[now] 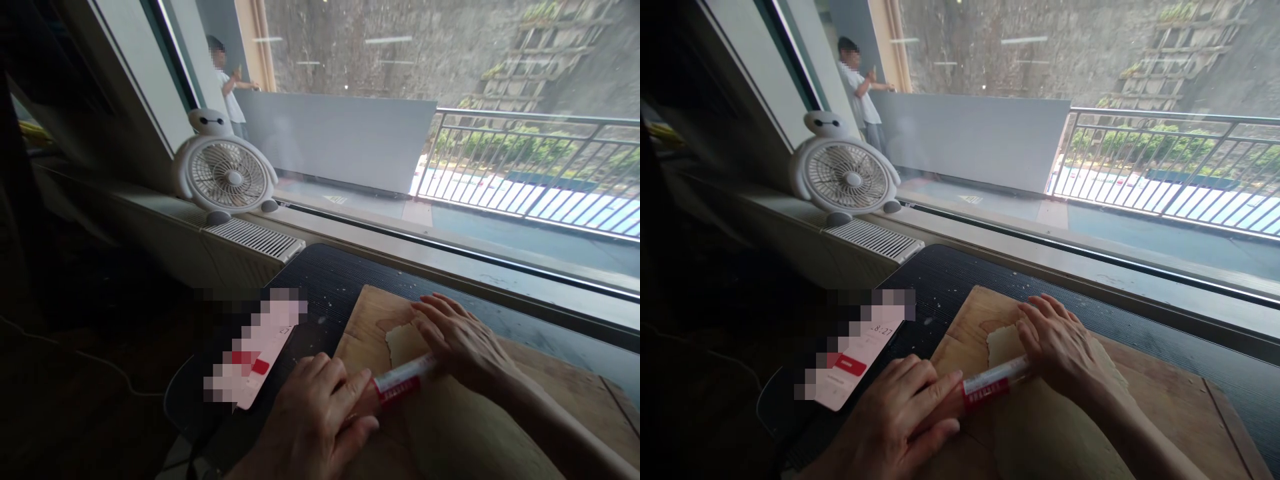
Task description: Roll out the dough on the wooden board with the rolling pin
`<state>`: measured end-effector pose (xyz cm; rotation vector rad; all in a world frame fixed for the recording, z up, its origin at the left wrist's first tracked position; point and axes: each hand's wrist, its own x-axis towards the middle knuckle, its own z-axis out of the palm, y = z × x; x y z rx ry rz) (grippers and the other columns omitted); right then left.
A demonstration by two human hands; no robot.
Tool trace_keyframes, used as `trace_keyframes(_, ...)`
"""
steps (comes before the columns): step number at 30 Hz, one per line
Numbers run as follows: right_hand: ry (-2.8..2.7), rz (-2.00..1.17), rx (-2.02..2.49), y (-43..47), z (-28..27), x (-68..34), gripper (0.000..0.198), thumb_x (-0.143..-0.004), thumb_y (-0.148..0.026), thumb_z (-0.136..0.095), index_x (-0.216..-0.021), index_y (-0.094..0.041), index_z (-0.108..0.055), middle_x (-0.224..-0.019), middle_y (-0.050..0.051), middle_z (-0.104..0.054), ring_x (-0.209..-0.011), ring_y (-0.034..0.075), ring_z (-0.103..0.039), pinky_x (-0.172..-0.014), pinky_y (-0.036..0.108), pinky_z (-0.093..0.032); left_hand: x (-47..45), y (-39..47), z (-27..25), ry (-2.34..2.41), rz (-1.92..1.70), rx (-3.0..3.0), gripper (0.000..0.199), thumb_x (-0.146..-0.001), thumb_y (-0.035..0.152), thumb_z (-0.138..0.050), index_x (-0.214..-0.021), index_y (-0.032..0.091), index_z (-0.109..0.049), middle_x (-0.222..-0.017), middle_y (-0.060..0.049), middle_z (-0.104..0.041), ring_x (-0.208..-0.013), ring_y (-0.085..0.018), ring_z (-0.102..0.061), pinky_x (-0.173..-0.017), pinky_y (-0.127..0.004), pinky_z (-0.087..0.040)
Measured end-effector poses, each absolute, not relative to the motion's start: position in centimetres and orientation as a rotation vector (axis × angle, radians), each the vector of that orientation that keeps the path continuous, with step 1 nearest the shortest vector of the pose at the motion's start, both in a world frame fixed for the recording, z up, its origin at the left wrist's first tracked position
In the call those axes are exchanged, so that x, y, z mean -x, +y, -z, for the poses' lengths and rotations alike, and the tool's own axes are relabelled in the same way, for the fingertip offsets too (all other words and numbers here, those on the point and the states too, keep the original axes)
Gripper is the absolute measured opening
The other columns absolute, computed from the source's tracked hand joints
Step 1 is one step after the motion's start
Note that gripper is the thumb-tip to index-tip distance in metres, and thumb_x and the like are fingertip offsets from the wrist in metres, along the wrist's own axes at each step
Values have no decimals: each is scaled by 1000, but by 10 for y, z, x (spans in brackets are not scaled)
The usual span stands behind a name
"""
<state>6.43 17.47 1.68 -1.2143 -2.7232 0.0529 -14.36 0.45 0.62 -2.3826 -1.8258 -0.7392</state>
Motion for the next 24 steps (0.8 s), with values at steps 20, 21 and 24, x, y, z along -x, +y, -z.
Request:
trace_keyframes(20, -2633, 124, 1117, 141, -2, -100, 34, -89, -34, -34, -116, -28, -54, -125, -1, -53, -126, 21, -34, -100, 42, -34, 135, -6, -7, -1720, 756, 2430, 40, -80, 37, -57, -116, 21, -55, -85, -5, -58, -78, -20, -52, -69, -37, -45)
trace_keyframes(21, -2644, 129, 1114, 144, -3, -97, 35, -89, -33, -33, -116, -27, -54, -124, -1, -53, -126, 22, -35, -99, 42, -35, 136, -6, -10, -1771, 751, 2437, 38, -81, 38, -55, -115, 21, -55, -88, -5, -58, -81, -20, -52, -72, -37, -45)
trace_keyframes(24, -2668, 128, 1105, 149, -7, -90, 35, -89, -31, -31, -114, -27, -56, -124, 0, -54, -123, 21, -39, -96, 40, -38, 146, -5, -18, -1906, 715, 2446, 33, -85, 35, -50, -115, 23, -55, -97, -6, -57, -90, -20, -51, -80, -37, -44)
